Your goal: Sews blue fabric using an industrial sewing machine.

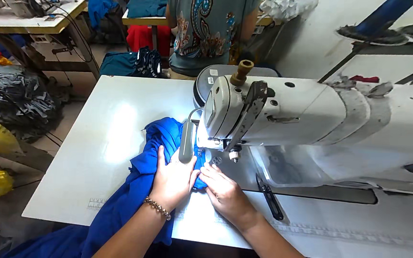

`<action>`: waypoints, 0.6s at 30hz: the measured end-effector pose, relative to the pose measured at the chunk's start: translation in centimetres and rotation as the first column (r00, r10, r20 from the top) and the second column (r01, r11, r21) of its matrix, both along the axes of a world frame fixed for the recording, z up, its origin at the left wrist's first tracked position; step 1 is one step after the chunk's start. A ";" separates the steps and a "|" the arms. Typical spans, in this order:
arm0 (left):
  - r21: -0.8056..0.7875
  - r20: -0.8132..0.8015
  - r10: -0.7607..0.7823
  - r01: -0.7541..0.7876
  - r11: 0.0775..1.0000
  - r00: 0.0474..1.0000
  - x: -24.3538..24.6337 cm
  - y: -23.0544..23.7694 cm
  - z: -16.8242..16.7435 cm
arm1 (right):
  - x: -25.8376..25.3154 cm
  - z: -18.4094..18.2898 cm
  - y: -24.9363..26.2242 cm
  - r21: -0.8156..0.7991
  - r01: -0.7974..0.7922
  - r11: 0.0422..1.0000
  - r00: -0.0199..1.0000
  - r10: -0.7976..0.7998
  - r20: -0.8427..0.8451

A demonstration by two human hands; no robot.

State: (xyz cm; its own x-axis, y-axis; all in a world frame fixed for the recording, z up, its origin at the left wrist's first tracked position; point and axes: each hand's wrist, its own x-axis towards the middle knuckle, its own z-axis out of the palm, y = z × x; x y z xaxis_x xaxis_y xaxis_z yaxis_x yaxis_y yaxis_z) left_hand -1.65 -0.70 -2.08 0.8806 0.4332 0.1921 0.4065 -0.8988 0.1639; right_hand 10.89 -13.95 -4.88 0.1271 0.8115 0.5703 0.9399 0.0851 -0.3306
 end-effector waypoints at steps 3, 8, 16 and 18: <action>0.012 0.007 -0.004 0.004 1.000 1.000 0.0 0.1 0.0 | 0.0 0.1 0.2 -0.001 0.002 1.000 1.000 -0.002 0.004; -0.014 -0.061 0.006 -0.007 1.000 0.998 0.1 0.0 0.3 | 0.1 0.3 0.4 -0.010 0.001 1.000 1.000 -0.001 0.002; -0.019 0.029 -0.006 0.007 1.000 1.000 -0.1 0.1 0.2 | 0.0 0.1 0.5 -0.021 0.016 1.000 1.000 -0.016 0.017; 0.008 0.045 -0.025 0.025 1.000 0.999 -0.1 0.1 0.0 | -0.1 0.3 0.0 -0.069 0.032 0.997 0.999 -0.030 0.025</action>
